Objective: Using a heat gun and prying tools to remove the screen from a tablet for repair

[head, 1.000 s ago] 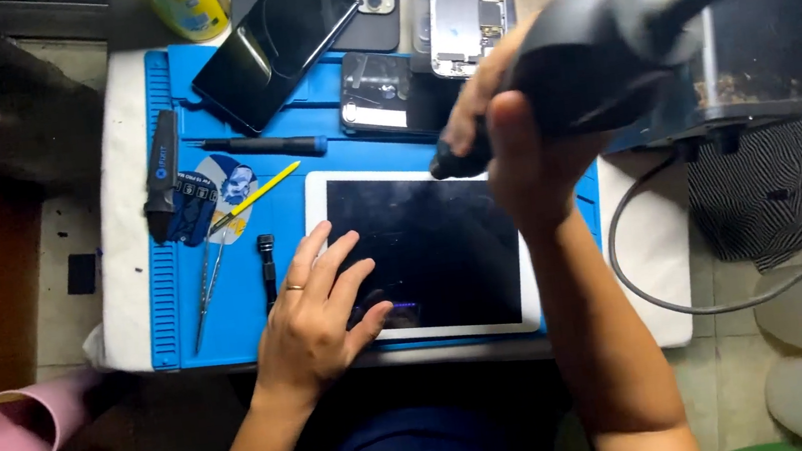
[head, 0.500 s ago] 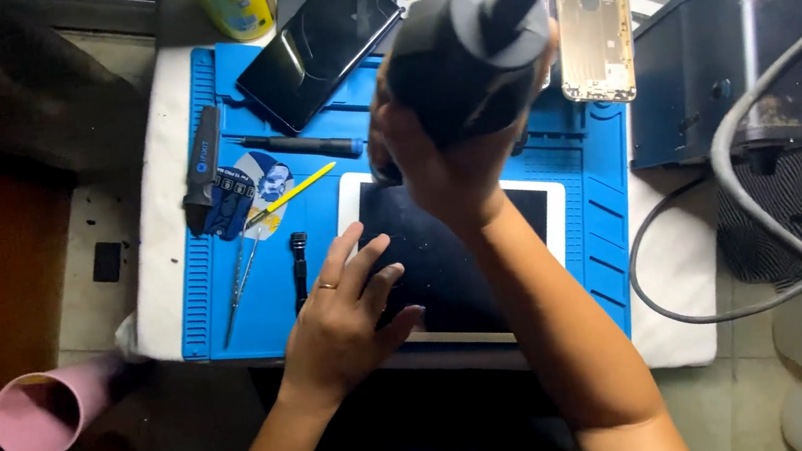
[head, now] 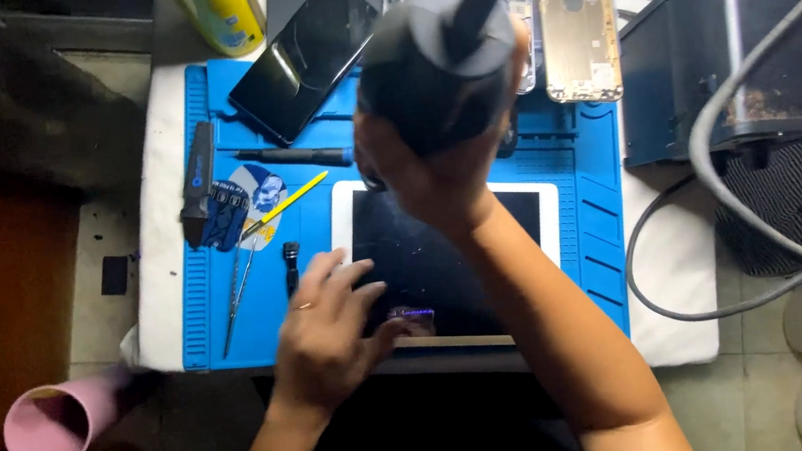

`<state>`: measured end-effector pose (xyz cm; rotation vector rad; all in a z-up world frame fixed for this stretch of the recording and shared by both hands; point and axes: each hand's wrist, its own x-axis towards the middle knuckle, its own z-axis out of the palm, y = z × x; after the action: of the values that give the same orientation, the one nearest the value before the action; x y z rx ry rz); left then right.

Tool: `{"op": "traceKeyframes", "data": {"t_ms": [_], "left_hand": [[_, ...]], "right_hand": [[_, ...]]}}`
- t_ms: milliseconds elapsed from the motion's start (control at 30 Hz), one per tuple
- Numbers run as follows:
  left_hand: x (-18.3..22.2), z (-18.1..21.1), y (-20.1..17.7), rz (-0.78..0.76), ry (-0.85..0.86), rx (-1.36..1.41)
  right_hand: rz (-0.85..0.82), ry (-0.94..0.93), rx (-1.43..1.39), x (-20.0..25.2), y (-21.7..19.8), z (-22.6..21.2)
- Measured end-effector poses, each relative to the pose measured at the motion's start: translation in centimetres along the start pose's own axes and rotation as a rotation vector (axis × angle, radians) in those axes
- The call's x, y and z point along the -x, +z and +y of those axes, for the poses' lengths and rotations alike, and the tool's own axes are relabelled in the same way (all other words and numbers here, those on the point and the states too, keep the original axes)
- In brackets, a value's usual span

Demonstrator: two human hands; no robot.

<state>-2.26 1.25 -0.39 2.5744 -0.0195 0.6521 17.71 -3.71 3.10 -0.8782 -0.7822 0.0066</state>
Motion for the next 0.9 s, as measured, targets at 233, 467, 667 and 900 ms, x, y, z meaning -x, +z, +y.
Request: {"op": "traceKeyframes", "data": {"t_ms": [233,467,667,900], "left_hand": [[-0.3,-2.6,-2.7,0.092,-0.078,-0.204],[0.2,-2.7,-2.1,0.092,-0.101,-0.179],[0.2,-2.3,-2.1,0.080,-0.098,-0.180],[0.3,-2.4,-1.9,0.082,-0.092,-0.189]], "right_hand": [[-0.061,0.080,0.175,-3.1,-1.2,-6.4],[-0.029,-0.031,0.321,-3.0,-5.5,-8.1],[0.042,0.012,0.376,-2.7,-7.8,-10.2],[0.116,-0.066,0.493,-2.6,-9.8,-11.2]]}}
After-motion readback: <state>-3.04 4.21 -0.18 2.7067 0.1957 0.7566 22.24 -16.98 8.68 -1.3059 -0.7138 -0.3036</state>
